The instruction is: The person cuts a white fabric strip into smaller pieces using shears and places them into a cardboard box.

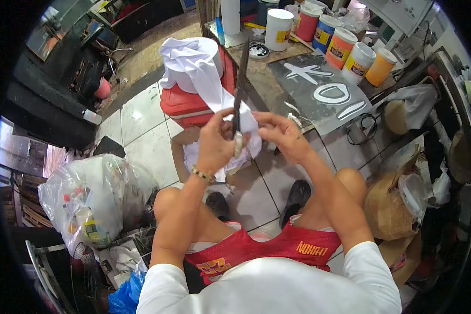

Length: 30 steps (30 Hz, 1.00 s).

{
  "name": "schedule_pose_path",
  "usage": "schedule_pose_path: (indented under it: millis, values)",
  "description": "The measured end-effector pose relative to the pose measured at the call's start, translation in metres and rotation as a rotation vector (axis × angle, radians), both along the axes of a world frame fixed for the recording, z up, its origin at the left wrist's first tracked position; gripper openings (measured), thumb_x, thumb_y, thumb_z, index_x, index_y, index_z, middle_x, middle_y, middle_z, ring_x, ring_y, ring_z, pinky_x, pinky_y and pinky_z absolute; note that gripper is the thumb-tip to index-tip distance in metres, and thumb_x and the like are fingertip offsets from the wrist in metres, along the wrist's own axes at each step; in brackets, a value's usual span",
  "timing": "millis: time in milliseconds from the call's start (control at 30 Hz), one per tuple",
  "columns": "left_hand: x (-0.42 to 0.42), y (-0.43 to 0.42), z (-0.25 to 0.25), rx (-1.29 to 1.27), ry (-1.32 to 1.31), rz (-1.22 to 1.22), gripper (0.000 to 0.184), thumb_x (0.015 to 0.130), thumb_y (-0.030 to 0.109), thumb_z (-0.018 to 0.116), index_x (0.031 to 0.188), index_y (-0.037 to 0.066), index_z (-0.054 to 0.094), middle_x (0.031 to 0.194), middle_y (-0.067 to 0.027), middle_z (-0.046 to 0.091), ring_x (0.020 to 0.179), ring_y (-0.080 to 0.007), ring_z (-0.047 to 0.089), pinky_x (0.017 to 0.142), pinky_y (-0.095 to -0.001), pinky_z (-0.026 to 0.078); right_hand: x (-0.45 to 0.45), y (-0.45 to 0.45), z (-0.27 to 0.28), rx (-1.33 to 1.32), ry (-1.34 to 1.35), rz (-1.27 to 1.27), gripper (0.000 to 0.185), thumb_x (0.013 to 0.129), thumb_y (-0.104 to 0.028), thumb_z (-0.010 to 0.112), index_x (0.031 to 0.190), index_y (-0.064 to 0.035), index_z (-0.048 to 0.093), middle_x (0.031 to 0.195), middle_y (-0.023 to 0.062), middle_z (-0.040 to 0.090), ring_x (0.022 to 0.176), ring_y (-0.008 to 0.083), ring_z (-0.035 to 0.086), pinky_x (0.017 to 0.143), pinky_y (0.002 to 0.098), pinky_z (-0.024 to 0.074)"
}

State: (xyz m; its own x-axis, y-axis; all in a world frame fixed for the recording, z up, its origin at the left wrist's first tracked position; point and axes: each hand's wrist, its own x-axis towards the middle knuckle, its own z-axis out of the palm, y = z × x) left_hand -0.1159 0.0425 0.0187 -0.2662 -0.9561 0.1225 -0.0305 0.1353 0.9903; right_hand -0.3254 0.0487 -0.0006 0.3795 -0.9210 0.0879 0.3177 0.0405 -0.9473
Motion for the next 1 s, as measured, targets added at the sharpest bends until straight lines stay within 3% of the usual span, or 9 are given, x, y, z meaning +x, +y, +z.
schedule_pose_path:
  millis: [67,200,267,400,500,633,733,833,1000]
  values:
    - [0.022,-0.017,-0.007,-0.212,-0.25,0.095,0.061,0.075,-0.002,0.079,0.129,-0.003,0.049,0.098,-0.0052,0.067,0.082,-0.0089,0.063,0.072,-0.0235,0.052,-0.002,-0.003,0.009,-0.009,-0.063,-0.066,0.038,0.088,-0.007,0.069,0.122,-0.0023,0.055,0.116,0.0078,0.061,0.104,0.0132,0.059,0.09,0.0289,0.0477]
    - [0.061,-0.029,0.01,-0.275,-0.449,0.195,0.052,0.073,-0.001,0.076,0.121,0.0,0.058,0.09,-0.0074,0.07,0.076,-0.0087,0.063,0.067,-0.0251,0.052,-0.018,-0.012,0.007,-0.052,-0.01,-0.287,0.036,0.084,-0.002,0.071,0.115,-0.0043,0.053,0.115,0.0094,0.061,0.103,0.0135,0.059,0.089,0.0278,0.0481]
    - [0.079,-0.037,0.007,-0.265,-0.701,0.239,0.049,0.069,0.011,0.074,0.116,0.003,0.062,0.089,-0.0186,0.071,0.082,-0.0306,0.071,0.073,-0.0369,0.054,-0.027,-0.014,0.01,-0.124,0.01,-0.369,0.041,0.081,0.004,0.072,0.114,-0.0057,0.049,0.113,0.0092,0.061,0.103,0.0141,0.059,0.09,0.0276,0.0481]
    - [0.103,-0.047,-0.001,-0.153,-1.05,0.183,0.049,0.065,0.018,0.072,0.111,0.004,0.066,0.094,-0.02,0.071,0.089,-0.0367,0.069,0.076,-0.0409,0.054,-0.038,-0.016,0.019,-0.145,0.029,-0.42,0.047,0.079,0.006,0.072,0.116,-0.0065,0.047,0.11,0.0078,0.061,0.102,0.0137,0.059,0.091,0.027,0.0474]
    - [0.112,-0.05,-0.007,-0.16,-1.081,0.24,0.047,0.066,0.019,0.072,0.11,0.004,0.066,0.096,-0.0201,0.071,0.088,-0.0355,0.069,0.077,-0.0397,0.055,-0.042,-0.017,0.019,-0.173,0.078,-0.475,0.046,0.079,0.006,0.072,0.116,-0.007,0.048,0.11,0.0076,0.061,0.101,0.0132,0.059,0.09,0.0265,0.0476]
    - [0.114,-0.053,-0.003,-0.161,-0.892,0.295,0.046,0.068,0.021,0.072,0.11,0.003,0.066,0.092,-0.0193,0.072,0.088,-0.0335,0.071,0.077,-0.039,0.055,-0.046,-0.016,0.016,-0.203,0.145,-0.494,0.04,0.081,0.004,0.072,0.113,-0.0064,0.051,0.109,0.0068,0.061,0.1,0.0121,0.059,0.087,0.026,0.0481]
    - [0.106,-0.051,0.008,-0.208,-0.829,0.38,0.054,0.071,0.016,0.08,0.118,-0.003,0.063,0.084,-0.0125,0.073,0.075,-0.0135,0.069,0.068,-0.0283,0.053,-0.045,-0.013,0.01,-0.273,0.344,-0.458,0.028,0.084,-0.001,0.068,0.109,-0.0051,0.056,0.105,0.0063,0.061,0.096,0.0124,0.059,0.083,0.0283,0.0482]
    - [0.092,-0.047,0.019,-0.168,-0.664,0.477,0.055,0.072,0.017,0.081,0.119,-0.005,0.061,0.083,-0.0108,0.073,0.073,-0.0101,0.067,0.066,-0.0261,0.052,-0.027,-0.002,0.007,-0.493,0.706,-0.365,0.023,0.086,0.003,0.062,0.107,-0.0056,0.06,0.098,0.0043,0.059,0.089,0.013,0.057,0.079,0.026,0.0463]
    - [0.086,-0.046,0.02,-0.224,-0.281,0.52,0.053,0.069,0.011,0.083,0.115,-0.005,0.062,0.084,-0.0054,0.073,0.073,-0.0081,0.066,0.066,-0.0239,0.052,0.038,0.0,-0.051,-0.647,0.733,0.077,0.023,0.078,0.005,0.055,0.097,-0.0024,0.066,0.098,0.0149,0.057,0.093,0.0316,0.059,0.081,0.0379,0.048]
